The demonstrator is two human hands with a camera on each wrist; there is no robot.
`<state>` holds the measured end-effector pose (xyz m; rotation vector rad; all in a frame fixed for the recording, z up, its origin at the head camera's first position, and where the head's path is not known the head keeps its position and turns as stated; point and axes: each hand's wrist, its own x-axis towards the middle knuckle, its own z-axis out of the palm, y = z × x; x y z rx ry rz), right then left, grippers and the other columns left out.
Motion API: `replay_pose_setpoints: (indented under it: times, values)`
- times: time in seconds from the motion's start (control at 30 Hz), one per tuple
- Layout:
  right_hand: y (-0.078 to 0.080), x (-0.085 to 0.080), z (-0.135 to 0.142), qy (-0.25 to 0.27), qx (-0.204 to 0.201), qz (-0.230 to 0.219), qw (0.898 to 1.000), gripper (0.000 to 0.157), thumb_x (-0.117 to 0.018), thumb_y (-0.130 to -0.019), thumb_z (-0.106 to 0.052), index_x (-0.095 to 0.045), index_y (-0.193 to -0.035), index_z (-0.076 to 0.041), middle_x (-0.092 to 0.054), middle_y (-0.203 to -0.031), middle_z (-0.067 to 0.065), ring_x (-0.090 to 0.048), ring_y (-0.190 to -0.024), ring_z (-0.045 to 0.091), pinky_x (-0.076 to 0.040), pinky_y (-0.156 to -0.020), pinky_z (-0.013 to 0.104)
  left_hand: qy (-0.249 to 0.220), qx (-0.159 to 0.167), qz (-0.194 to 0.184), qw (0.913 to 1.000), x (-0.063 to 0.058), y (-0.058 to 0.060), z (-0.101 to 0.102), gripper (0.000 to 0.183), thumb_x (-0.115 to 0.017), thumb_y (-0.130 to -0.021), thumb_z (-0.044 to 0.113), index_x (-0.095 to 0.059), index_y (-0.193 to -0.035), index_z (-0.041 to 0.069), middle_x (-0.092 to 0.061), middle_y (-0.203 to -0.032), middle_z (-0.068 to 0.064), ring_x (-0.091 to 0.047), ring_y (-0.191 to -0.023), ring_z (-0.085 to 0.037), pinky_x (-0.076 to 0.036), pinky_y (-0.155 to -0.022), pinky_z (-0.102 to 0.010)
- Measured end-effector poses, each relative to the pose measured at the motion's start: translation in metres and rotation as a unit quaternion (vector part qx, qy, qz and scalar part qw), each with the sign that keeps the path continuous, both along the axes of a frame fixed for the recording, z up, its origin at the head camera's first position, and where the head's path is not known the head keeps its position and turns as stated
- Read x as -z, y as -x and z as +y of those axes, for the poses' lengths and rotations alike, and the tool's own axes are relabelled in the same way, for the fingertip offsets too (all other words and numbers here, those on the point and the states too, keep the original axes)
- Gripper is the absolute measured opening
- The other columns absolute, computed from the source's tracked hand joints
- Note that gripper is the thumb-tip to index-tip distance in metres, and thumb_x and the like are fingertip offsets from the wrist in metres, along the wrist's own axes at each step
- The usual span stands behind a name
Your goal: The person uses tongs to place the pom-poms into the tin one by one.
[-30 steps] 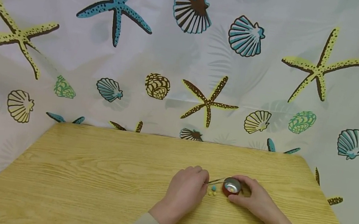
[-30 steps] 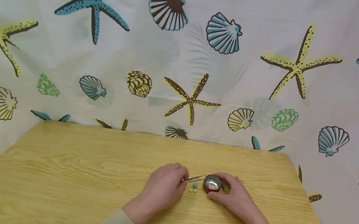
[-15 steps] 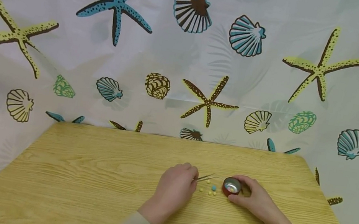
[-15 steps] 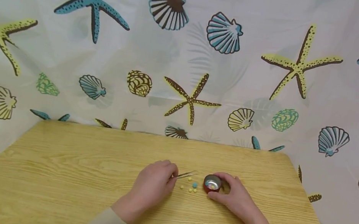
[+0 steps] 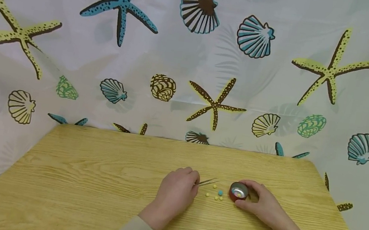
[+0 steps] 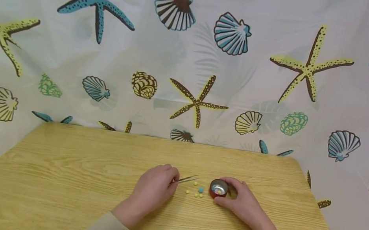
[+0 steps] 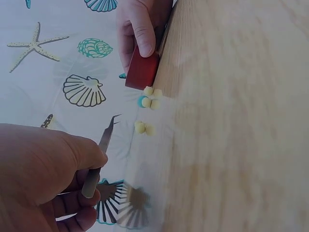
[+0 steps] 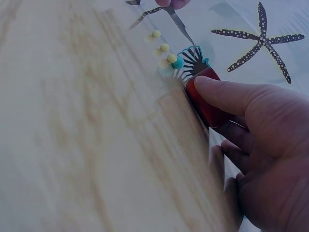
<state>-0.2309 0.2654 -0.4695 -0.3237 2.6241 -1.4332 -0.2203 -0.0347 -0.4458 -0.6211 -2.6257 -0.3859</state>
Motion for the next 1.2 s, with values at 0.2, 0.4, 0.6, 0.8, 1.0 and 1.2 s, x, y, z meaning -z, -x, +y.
replay_pose_setpoints:
  times: [0.2,0.4,0.6,0.8,1.0,1.2]
  values:
    - [0.0,0.0,0.0,0.005,-0.001,-0.002,1.0,0.065,-0.09,-0.096,-0.035,-0.064,-0.151,-0.015,-0.062,-0.149,0.012,-0.043,-0.151,0.042,-0.026,-0.125,0.07,-0.003,-0.005,-0.016,0.9998,0.003,0.002,-0.001,0.014,-0.088,-0.097,0.015,-0.075,-0.092,0.014,-0.066,-0.085,0.002,-0.064,-0.075,-0.018,-0.055,-0.068,-0.035]
    - [0.0,0.001,0.001,0.002,-0.001,0.0,1.0,0.065,-0.09,-0.096,-0.036,-0.063,-0.151,-0.014,-0.061,-0.151,0.013,-0.043,-0.152,0.042,-0.027,-0.125,0.069,-0.001,-0.003,-0.023,0.9997,0.006,0.003,-0.001,0.014,-0.088,-0.097,0.014,-0.075,-0.093,0.014,-0.066,-0.084,0.002,-0.063,-0.074,-0.017,-0.055,-0.067,-0.034]
    - [0.001,0.002,0.001,0.002,-0.001,0.0,1.0,0.065,-0.09,-0.095,-0.036,-0.064,-0.151,-0.015,-0.061,-0.15,0.012,-0.044,-0.151,0.042,-0.029,-0.124,0.068,0.007,-0.005,-0.027,0.9996,0.009,0.004,-0.002,0.014,-0.089,-0.096,0.015,-0.075,-0.093,0.014,-0.065,-0.083,0.002,-0.063,-0.074,-0.016,-0.055,-0.067,-0.033]
    - [0.002,0.002,0.001,-0.001,-0.002,0.003,1.0,0.065,-0.091,-0.095,-0.035,-0.064,-0.15,-0.015,-0.061,-0.15,0.013,-0.045,-0.15,0.042,-0.029,-0.124,0.069,0.005,-0.001,-0.03,0.9995,0.01,0.003,-0.002,0.013,-0.089,-0.096,0.014,-0.076,-0.094,0.014,-0.066,-0.084,0.002,-0.064,-0.075,-0.017,-0.056,-0.068,-0.033]
    - [0.001,0.001,0.001,-0.003,-0.002,0.003,1.0,0.066,-0.09,-0.096,-0.035,-0.063,-0.152,-0.014,-0.06,-0.152,0.014,-0.045,-0.151,0.042,-0.03,-0.124,0.068,0.012,0.007,-0.028,0.9995,0.012,0.003,-0.002,0.013,-0.089,-0.096,0.014,-0.076,-0.094,0.014,-0.066,-0.084,0.002,-0.063,-0.074,-0.016,-0.056,-0.067,-0.031]
    - [-0.001,0.0,-0.001,0.005,-0.007,0.007,1.0,0.067,-0.09,-0.096,-0.03,-0.062,-0.153,-0.011,-0.06,-0.152,0.016,-0.044,-0.15,0.044,-0.031,-0.123,0.07,0.019,0.004,-0.035,0.9992,0.012,0.004,-0.002,0.012,-0.088,-0.097,0.015,-0.077,-0.093,0.015,-0.066,-0.083,0.003,-0.063,-0.073,-0.016,-0.056,-0.066,-0.031]
